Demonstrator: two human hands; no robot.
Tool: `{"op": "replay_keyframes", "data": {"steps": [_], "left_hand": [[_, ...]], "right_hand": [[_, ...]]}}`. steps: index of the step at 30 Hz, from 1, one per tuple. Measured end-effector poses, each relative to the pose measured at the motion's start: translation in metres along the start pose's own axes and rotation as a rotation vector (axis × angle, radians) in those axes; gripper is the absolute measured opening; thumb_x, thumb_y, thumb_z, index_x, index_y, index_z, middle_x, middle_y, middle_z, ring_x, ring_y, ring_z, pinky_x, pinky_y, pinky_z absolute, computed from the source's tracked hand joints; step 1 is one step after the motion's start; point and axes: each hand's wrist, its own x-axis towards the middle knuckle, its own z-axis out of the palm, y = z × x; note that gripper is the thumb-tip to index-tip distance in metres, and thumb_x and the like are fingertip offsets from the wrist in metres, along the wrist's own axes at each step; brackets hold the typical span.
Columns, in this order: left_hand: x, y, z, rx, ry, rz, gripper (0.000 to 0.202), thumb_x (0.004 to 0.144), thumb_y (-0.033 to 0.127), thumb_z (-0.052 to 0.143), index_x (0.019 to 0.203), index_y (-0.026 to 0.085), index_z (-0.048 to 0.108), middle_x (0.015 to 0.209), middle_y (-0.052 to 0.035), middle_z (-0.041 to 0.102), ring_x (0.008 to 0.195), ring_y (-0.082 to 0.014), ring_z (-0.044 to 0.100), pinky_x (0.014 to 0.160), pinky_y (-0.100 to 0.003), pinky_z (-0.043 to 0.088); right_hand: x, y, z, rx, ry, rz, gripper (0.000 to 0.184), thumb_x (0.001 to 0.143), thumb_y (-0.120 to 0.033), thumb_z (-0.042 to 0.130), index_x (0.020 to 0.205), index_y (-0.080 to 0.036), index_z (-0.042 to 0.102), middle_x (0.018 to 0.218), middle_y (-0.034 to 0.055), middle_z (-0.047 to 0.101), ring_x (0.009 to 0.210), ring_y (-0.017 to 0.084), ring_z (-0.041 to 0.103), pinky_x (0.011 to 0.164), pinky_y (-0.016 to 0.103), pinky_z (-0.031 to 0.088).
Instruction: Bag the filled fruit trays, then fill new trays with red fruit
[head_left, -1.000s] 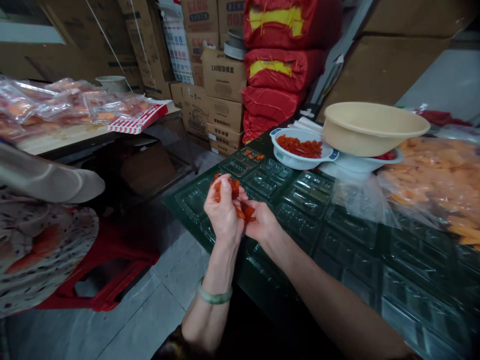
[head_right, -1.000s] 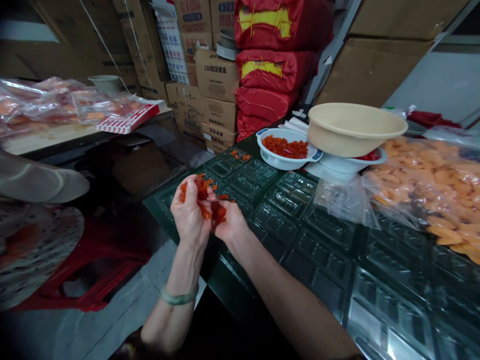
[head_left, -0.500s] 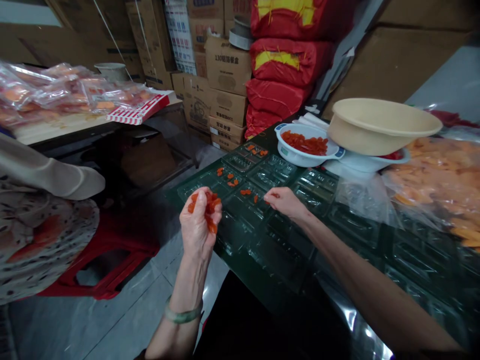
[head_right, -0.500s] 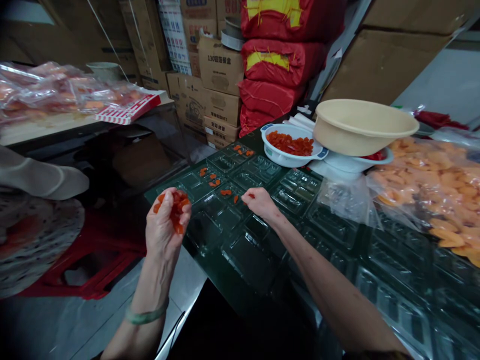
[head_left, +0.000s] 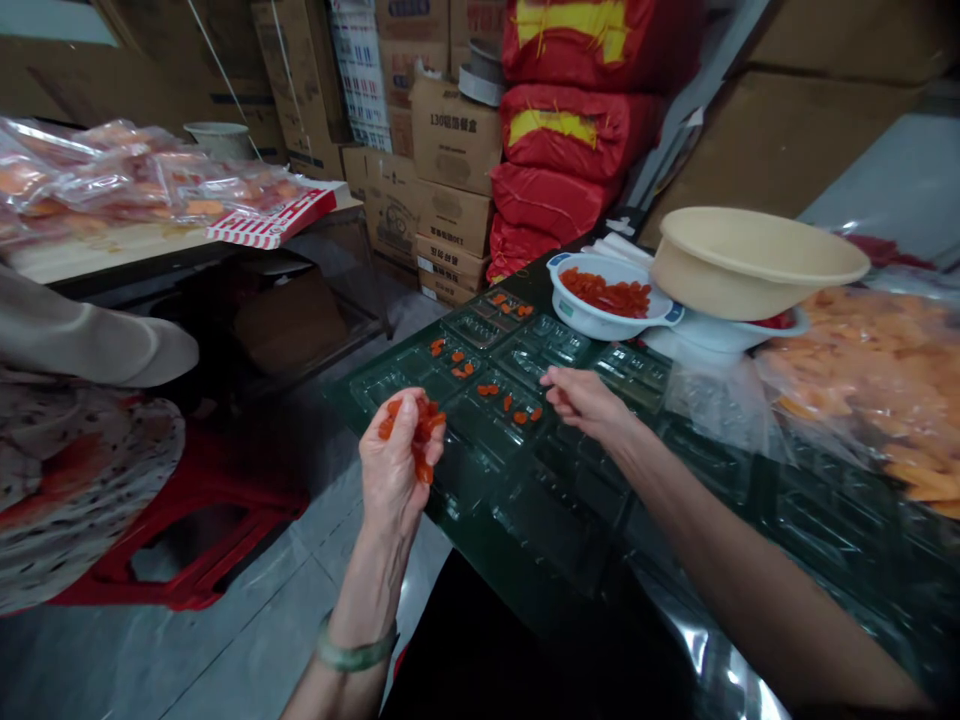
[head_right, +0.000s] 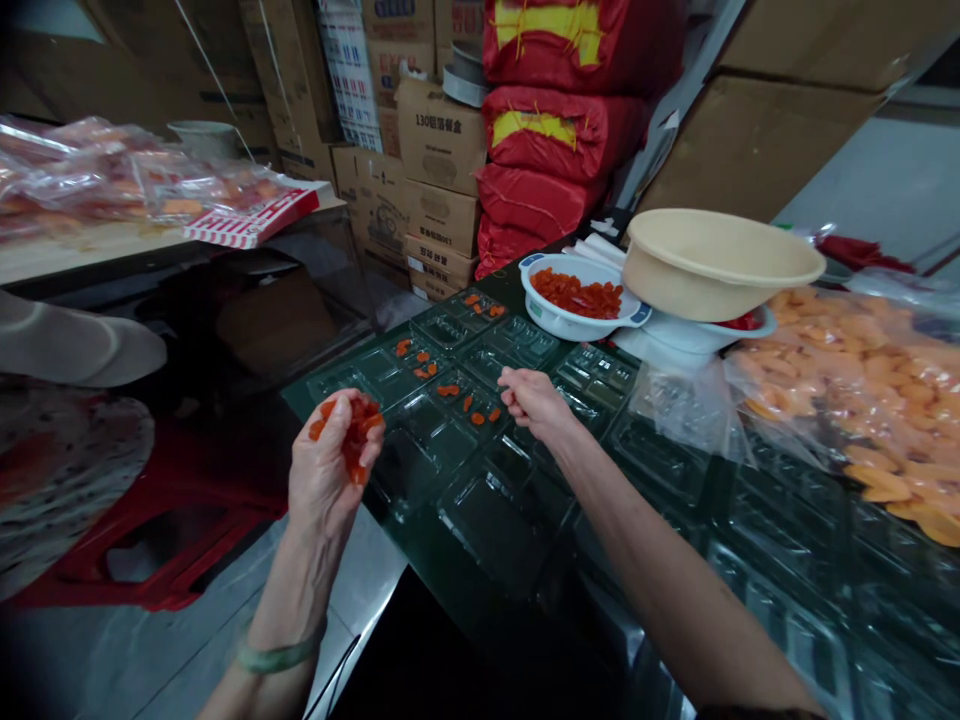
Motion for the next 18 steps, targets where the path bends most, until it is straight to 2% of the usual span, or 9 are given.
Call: {"op": "replay_keyframes", "data": {"steps": [2, 4, 7, 9, 11, 13, 16, 18], "left_hand": [[0.0, -0.001, -0.001, 0.013, 0.003, -0.011, 0.028, 0.065, 0.03, 0.075, 0.084, 0.014, 0.062, 0.078, -0.0018, 0.058, 0.048, -0.0078, 0.054, 0.033, -0.013, 0.03], [0.0, -0.002, 0.0, 0.023, 0.004, -0.026, 0.027, 0.066, 0.031, 0.074, 0.084, 0.014, 0.062, 0.077, -0.002, 0.058, 0.048, -0.0078, 0.054, 0.033, -0.013, 0.031], [0.0, -0.004, 0.001, 0.04, 0.01, -0.053, 0.027, 0.067, 0.032, 0.074, 0.083, 0.014, 0.063, 0.078, -0.0026, 0.059, 0.047, -0.0076, 0.054, 0.033, -0.013, 0.031], [0.001, -0.005, 0.002, 0.049, 0.013, -0.069, 0.026, 0.067, 0.032, 0.074, 0.083, 0.014, 0.063, 0.079, -0.0031, 0.06, 0.048, -0.0078, 0.054, 0.033, -0.013, 0.032], [0.002, -0.008, 0.001, 0.056, 0.018, -0.086, 0.026, 0.067, 0.032, 0.074, 0.083, 0.014, 0.064, 0.08, -0.0034, 0.061, 0.048, -0.008, 0.054, 0.033, -0.013, 0.032], [0.003, -0.01, 0.0, 0.061, 0.028, -0.099, 0.026, 0.068, 0.032, 0.073, 0.084, 0.015, 0.064, 0.079, -0.0031, 0.061, 0.047, -0.0072, 0.053, 0.032, -0.013, 0.031], [0.007, -0.014, -0.001, 0.067, 0.051, -0.111, 0.026, 0.067, 0.033, 0.074, 0.083, 0.015, 0.064, 0.075, -0.0024, 0.061, 0.044, -0.0059, 0.05, 0.032, -0.013, 0.031], [0.009, -0.014, -0.002, 0.073, 0.065, -0.114, 0.027, 0.066, 0.033, 0.074, 0.084, 0.015, 0.065, 0.075, -0.0023, 0.061, 0.044, -0.0057, 0.05, 0.032, -0.013, 0.031]], "right_hand": [[0.001, -0.005, -0.009, 0.092, -0.022, 0.067, 0.023, 0.088, -0.021, 0.039, 0.068, -0.015, 0.05, 0.052, -0.0004, 0.047, 0.039, 0.007, 0.033, 0.034, 0.017, 0.021], [0.005, -0.011, -0.018, 0.144, -0.038, 0.101, 0.025, 0.087, -0.011, 0.034, 0.067, -0.013, 0.05, 0.059, 0.0041, 0.051, 0.042, 0.007, 0.039, 0.035, 0.016, 0.025], [0.024, -0.019, -0.026, 0.161, -0.007, 0.072, 0.021, 0.083, 0.0, 0.038, 0.07, -0.01, 0.051, 0.061, 0.0021, 0.051, 0.043, 0.005, 0.039, 0.034, 0.014, 0.024], [0.048, -0.026, -0.028, 0.138, 0.061, 0.013, 0.015, 0.086, -0.003, 0.044, 0.076, -0.01, 0.053, 0.063, -0.0011, 0.05, 0.044, 0.004, 0.039, 0.035, 0.013, 0.026], [0.079, -0.033, -0.026, 0.09, 0.162, -0.066, 0.007, 0.089, -0.014, 0.05, 0.085, -0.011, 0.055, 0.069, -0.0022, 0.053, 0.048, 0.004, 0.044, 0.039, 0.014, 0.035], [0.111, -0.04, -0.022, 0.026, 0.266, -0.146, 0.012, 0.089, -0.023, 0.054, 0.094, -0.012, 0.056, 0.079, -0.0009, 0.056, 0.057, 0.007, 0.051, 0.048, 0.018, 0.044], [0.15, -0.047, -0.016, -0.068, 0.361, -0.236, 0.015, 0.087, -0.024, 0.056, 0.095, -0.012, 0.058, 0.089, 0.0021, 0.059, 0.07, 0.011, 0.057, 0.059, 0.025, 0.05], [0.163, -0.045, -0.015, -0.109, 0.394, -0.276, 0.013, 0.087, -0.023, 0.057, 0.093, -0.012, 0.059, 0.091, 0.0025, 0.06, 0.075, 0.012, 0.059, 0.063, 0.027, 0.051]]}}
